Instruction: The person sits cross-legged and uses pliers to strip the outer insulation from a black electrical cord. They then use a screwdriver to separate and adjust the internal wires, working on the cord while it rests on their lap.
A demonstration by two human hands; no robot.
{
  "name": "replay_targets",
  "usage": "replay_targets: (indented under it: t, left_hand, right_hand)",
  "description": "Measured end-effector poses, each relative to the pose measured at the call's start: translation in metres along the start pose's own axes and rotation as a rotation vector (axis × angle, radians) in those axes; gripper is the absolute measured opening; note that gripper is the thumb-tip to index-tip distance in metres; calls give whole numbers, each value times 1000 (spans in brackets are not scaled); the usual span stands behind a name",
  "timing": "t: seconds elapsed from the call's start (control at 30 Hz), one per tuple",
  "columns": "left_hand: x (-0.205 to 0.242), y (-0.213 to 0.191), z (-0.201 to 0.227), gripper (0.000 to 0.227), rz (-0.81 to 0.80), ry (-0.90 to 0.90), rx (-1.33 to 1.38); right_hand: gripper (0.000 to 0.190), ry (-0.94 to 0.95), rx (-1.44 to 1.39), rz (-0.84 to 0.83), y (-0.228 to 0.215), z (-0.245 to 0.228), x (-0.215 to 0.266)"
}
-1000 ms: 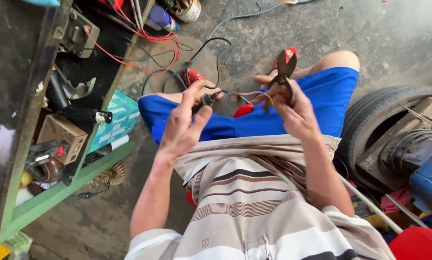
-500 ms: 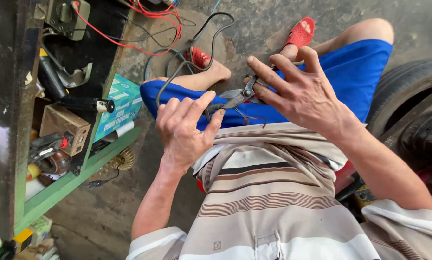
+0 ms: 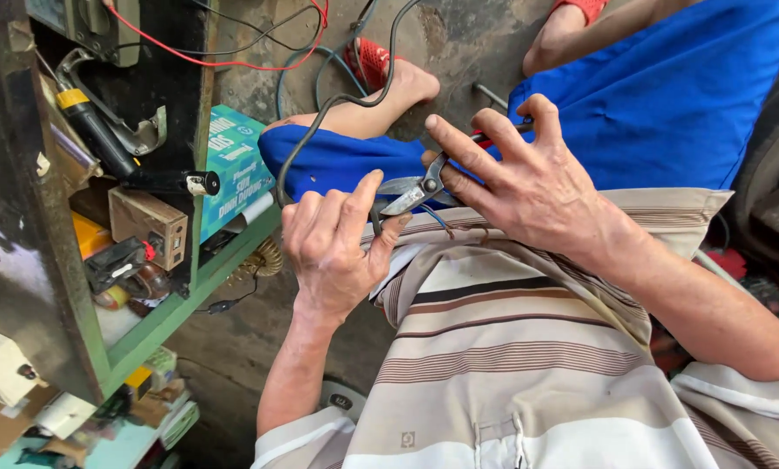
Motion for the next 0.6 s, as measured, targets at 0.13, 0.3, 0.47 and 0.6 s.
replay_targets:
  t: [0.13, 0.3, 0.47, 0.6]
  left_hand:
    - [-1, 5, 2, 56, -28, -4, 6]
    - [3, 5, 3, 65, -211, -20, 30]
    - [2, 5, 5, 58, -169, -50, 12]
    - [3, 6, 5, 52, -193, -71, 49]
  right_hand:
    - [18, 20, -45, -19, 3, 1, 5]
    - [9, -31, -76, -52, 9, 1, 11]
    - [12, -17, -153, -46, 19, -4, 13]
    - [25, 3, -226, -22, 29, -4, 16]
Point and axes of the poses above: each hand's wrist, its own x-axis away from the middle knuckle, its own y-axis out of the palm, z = x × y, the point moved 2 cm from there along -x, towards the middle knuckle, and after that the axes turned 14 degrees about -z, right-handed, at the moved point
